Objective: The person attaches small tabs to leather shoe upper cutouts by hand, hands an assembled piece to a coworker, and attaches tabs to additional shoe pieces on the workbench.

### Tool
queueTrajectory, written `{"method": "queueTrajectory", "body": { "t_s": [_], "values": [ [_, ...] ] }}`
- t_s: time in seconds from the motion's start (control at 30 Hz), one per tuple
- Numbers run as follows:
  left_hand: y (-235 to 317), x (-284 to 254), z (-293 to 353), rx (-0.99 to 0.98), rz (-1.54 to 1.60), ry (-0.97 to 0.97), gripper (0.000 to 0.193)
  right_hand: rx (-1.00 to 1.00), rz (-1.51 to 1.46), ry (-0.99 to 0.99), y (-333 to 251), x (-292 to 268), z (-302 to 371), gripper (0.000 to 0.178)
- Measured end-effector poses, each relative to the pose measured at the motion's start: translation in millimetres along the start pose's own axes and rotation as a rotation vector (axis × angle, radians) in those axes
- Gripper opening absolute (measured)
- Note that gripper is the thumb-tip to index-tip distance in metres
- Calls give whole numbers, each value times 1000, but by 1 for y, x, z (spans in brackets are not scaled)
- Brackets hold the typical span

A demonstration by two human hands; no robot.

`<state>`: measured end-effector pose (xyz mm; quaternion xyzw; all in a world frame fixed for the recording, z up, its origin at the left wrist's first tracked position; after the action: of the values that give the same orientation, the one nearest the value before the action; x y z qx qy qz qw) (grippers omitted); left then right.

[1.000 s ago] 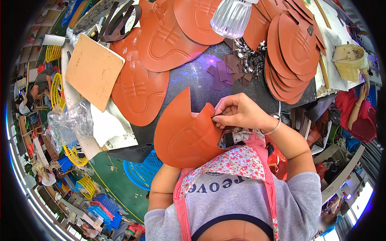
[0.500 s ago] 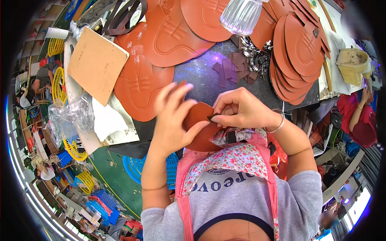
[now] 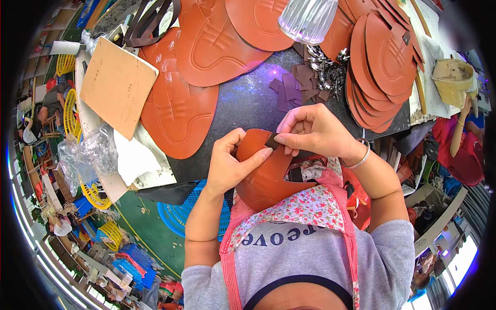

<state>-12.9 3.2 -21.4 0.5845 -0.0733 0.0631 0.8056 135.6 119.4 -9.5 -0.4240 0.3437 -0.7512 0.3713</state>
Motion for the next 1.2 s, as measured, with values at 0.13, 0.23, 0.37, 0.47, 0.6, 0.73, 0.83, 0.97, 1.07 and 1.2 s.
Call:
{"method": "queueTrajectory", "body": {
  "t_s": [0.13, 0.23, 0.37, 0.47, 0.6, 0.73, 0.83, 0.97, 1.07, 1.2],
  "values": [
    [5, 0, 2, -2, -1, 15, 21, 43, -20, -6, -3, 0, -3, 15],
    [4, 0, 0, -11, -2, 6, 22, 73, -79, -7, 0, -3, -4, 9],
    [3, 0, 0, -1, 3, 14, 22, 76, -64, -8, 0, -4, -5, 10],
    [6, 2, 1, 1, 6, 18, 21, 83, -58, -7, 0, -3, -5, 10],
    [5, 2, 3, 4, -5, 22, 21, 80, -82, -15, 1, -2, -6, 10],
    [6, 3, 2, 26, -15, 34, 20, 56, -108, -27, 3, -4, -8, 11],
    [6, 3, 1, -1, 18, 47, 20, 81, -107, -36, 1, -7, -10, 14],
    [-2, 1, 0, -33, 77, 76, 19, 96, -146, -39, 5, -12, -17, 16],
    [-3, 1, 0, -31, 107, 83, 21, 96, -148, -45, 5, -14, -19, 16],
    [-4, -1, 1, -16, 110, 112, 21, 79, -184, -37, 7, -14, -23, 15]
  ]
}}
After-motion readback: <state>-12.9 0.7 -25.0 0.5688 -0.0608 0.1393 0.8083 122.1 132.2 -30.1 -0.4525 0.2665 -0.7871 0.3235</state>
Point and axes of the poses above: each hand's wrist, its own z-axis away from the middle knuckle, its own x-axis out of the palm, y = z × x, the point moved 3 cm from there along -z, towards the middle knuckle, and after that the axes turned 12 degrees about -y, right-handed, at the moved point
